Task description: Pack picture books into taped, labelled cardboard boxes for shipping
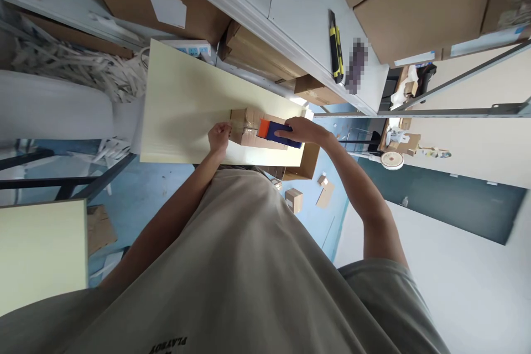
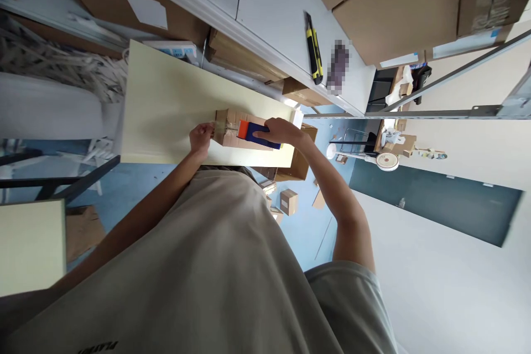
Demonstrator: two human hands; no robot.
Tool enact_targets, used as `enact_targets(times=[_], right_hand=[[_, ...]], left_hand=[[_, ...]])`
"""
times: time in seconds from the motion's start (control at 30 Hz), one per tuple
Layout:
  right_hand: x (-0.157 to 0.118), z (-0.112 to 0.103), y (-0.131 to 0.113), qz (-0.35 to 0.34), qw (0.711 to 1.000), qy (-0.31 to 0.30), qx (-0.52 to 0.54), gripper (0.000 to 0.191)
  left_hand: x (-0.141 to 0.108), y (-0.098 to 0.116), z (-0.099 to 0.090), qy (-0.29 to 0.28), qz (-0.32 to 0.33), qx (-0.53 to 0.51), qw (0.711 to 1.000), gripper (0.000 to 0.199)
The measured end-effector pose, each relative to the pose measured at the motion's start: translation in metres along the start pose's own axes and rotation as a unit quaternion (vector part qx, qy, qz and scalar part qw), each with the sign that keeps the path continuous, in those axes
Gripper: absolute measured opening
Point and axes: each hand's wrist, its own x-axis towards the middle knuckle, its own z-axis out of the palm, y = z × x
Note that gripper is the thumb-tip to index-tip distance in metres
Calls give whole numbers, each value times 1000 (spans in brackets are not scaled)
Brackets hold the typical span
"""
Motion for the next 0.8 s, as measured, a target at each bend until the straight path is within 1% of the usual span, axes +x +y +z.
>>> enact_targets(times=[0.07, 0.17, 0.27, 0.33, 0.4, 0.43, 0.47, 0.5, 0.53, 0.6, 0.63, 0.67, 0.7, 0.73, 0.8], right_hand=[[3, 1, 0, 1, 1000, 4, -7, 64], [5, 2, 1, 1, 1000, 7, -14, 62], [5, 4, 2, 3, 1000, 11, -12, 61], [4, 6, 4, 3, 1000, 15, -7, 62], [4, 8, 7, -1, 1000, 19, -7, 63], [4, 9, 8, -5, 1000, 21, -6, 64], [4, 9, 10, -9, 1000, 21, -4, 64], [5, 10, 11, -13, 1000, 20, -3, 64], [5, 9, 12, -16, 1000, 17, -2, 65], [6, 8, 15, -21, 1000, 12, -6, 65], [7, 7, 17, -24, 1000, 10, -10, 65], [8, 6, 18, -27, 1000, 9, -13, 65], [9, 5, 21, -31, 999, 9, -15, 65], [11, 5, 23, -36, 999, 9, -15, 66], [14, 6, 30, -50, 999, 8, -13, 66]], left_hand=[[0, -4, 6, 0, 25, 6, 1000, 31], [-2, -10, 14, 11, 82, 28, 996, 32], [-3, -15, 14, 16, 119, 74, 990, 34], [-5, -13, 10, 23, 120, 107, 987, 46], [-11, -3, 4, 24, 151, 134, 979, 66], [-16, 6, 2, 11, 186, 152, 971, 74], [-21, 16, 1, -18, 229, 176, 957, 81], [-26, 27, 1, -63, 275, 205, 937, 88], [-31, 38, 3, -119, 311, 236, 913, 95], [-36, 56, 10, -229, 356, 292, 858, 107], [-35, 63, 14, -267, 368, 310, 835, 107], [-34, 67, 18, -292, 375, 320, 820, 103], [-31, 68, 21, -303, 379, 326, 811, 95], [-27, 68, 23, -304, 381, 328, 810, 86], [-21, 65, 24, -292, 378, 326, 816, 67]])
